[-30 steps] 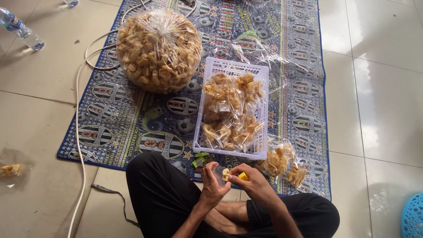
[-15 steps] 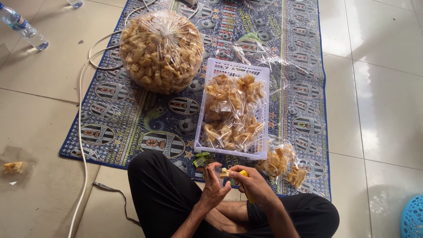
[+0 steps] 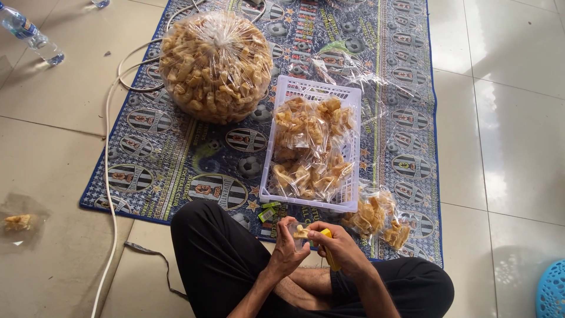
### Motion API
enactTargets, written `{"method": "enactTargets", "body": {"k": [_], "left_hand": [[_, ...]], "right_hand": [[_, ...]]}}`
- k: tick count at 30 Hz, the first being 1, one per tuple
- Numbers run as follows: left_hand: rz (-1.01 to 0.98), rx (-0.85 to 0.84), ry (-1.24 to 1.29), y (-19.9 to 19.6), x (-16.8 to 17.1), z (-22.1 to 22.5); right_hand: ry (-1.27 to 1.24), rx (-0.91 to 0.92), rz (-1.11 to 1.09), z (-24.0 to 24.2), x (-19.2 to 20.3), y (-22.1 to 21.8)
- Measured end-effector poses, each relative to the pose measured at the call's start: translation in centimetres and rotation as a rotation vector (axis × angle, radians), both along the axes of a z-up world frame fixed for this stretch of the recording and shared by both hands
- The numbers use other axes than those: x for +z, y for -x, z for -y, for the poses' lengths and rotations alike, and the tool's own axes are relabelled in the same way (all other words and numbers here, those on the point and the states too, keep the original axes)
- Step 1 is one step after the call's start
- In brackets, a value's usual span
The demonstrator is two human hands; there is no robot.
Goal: Sealing small plastic bags of snacks using a lighter while sitting on the floor
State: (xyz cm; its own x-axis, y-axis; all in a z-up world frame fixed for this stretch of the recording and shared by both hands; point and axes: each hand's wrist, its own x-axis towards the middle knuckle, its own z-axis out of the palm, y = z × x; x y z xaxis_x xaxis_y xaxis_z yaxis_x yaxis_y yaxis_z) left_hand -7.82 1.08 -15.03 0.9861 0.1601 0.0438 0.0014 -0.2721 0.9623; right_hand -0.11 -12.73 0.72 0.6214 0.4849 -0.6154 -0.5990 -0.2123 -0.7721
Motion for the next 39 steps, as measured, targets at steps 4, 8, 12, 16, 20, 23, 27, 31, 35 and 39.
{"method": "enactTargets", "body": {"k": [4, 8, 12, 16, 20, 23, 27, 31, 35, 39], "left_hand": [[-0.016, -0.004, 0.039, 0.0, 0.1, -0.1], [-0.021, -0.05, 0.032, -0.1, 0.1, -0.2], [-0.02, -0.067, 0.036, -0.1, 0.1, -0.1], [-0.044, -0.088, 0.056, 0.0, 0.5, -0.2], [-0.05, -0.124, 0.048, 0.0, 0.0, 0.0], [-0.023, -0.145, 0.027, 0.2, 0.0, -0.1], [0.011, -0.152, 0.036, 0.2, -0.6, 0.1], [0.006, -0.151, 0.064, 0.3, -0.7, 0.1], [0.026, -0.14, 0.037, 0.3, -1.0, 0.1], [0.007, -0.114, 0.088, 0.2, -1.1, 0.2]], "right_hand": [[-0.082, -0.06, 0.059, 0.5, -0.5, 0.2], [-0.014, -0.138, 0.049, 0.9, -1.2, 0.2], [0.065, -0.132, 0.033, 1.7, -2.4, 0.2], [0.119, -0.082, 0.003, 1.2, -0.8, 0.3], [0.327, 0.07, 0.119, 0.1, 1.2, 0.3], [0.482, 0.171, 0.268, -0.2, 0.8, 0.6], [0.596, 0.229, 0.415, -0.7, -1.1, 0.7], [0.693, 0.32, 0.427, -1.3, -1.5, 1.0], [0.776, 0.374, 0.515, -1.8, -0.8, 1.5], [0.701, 0.217, 0.657, -1.5, -1.3, 1.7]]}}
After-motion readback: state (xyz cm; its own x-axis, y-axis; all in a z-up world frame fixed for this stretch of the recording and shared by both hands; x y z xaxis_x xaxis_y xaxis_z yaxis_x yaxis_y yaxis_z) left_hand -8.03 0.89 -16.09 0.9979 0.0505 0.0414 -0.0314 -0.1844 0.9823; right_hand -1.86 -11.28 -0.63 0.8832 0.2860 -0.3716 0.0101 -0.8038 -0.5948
